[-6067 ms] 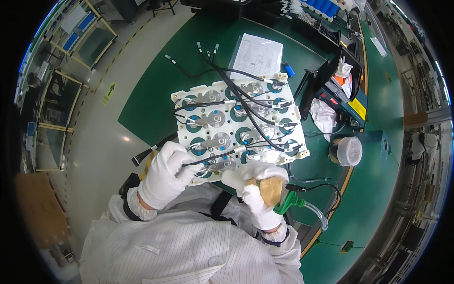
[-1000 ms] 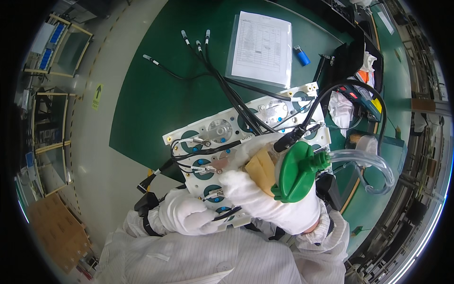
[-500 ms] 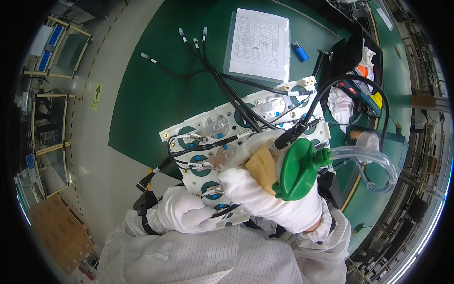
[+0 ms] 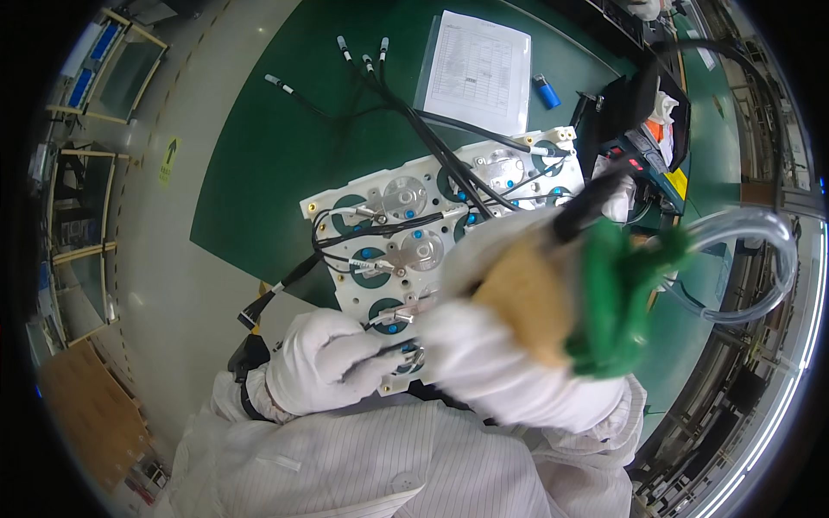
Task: Assembling and inspecting battery packs at an industrial workstation.
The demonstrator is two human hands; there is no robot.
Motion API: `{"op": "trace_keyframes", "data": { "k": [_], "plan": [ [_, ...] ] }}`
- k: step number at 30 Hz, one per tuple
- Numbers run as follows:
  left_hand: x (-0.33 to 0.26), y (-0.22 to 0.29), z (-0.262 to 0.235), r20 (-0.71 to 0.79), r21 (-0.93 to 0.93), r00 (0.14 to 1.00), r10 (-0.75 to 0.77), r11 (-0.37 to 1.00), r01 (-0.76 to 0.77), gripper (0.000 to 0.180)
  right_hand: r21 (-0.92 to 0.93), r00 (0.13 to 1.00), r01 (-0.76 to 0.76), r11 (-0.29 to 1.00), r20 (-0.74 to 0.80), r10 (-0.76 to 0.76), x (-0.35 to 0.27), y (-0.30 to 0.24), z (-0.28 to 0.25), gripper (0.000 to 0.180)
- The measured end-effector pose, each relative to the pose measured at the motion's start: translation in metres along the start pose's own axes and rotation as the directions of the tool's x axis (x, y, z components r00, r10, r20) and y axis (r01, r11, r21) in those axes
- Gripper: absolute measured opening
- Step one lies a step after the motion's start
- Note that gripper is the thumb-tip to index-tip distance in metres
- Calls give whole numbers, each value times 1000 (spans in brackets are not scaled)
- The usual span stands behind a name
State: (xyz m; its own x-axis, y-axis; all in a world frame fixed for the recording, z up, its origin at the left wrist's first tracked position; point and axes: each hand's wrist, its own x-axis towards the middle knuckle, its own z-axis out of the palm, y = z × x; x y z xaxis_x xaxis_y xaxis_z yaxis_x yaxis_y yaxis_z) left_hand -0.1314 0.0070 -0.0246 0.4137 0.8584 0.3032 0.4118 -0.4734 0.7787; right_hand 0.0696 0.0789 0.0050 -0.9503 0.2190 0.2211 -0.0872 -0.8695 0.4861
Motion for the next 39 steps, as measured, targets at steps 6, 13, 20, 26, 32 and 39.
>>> {"op": "trace_keyframes", "data": {
  "k": [6, 13, 20, 26, 32, 39],
  "plan": [
    [-12, 1, 11, -208, 94, 978, -21, 995, 41, 24, -290, 744, -613, -735, 101, -660, 20, 42, 15, 10],
    [-12, 1, 12, -227, 65, 973, -44, 996, 60, 22, -378, 700, -660, -649, 6, -714, 33, 35, 30, 22],
    [-15, -3, 17, -248, -6, 968, -37, 999, 37, 21, -596, 608, -626, -504, 33, -793, 36, 34, 19, 23],
    [-16, -6, 19, -241, -6, 970, -25, 1000, 24, 22, -536, 668, -583, -610, 112, -736, 36, 30, 19, 22],
    [-16, -7, 20, -243, 12, 970, -23, 1000, 27, 21, -504, 653, -631, -590, 67, -755, 42, 29, 24, 24],
    [-16, -3, 14, -226, 38, 974, -15, 999, 25, 22, -329, 856, -472, -818, 49, -515, 37, 20, 30, 19]
  ]
}}
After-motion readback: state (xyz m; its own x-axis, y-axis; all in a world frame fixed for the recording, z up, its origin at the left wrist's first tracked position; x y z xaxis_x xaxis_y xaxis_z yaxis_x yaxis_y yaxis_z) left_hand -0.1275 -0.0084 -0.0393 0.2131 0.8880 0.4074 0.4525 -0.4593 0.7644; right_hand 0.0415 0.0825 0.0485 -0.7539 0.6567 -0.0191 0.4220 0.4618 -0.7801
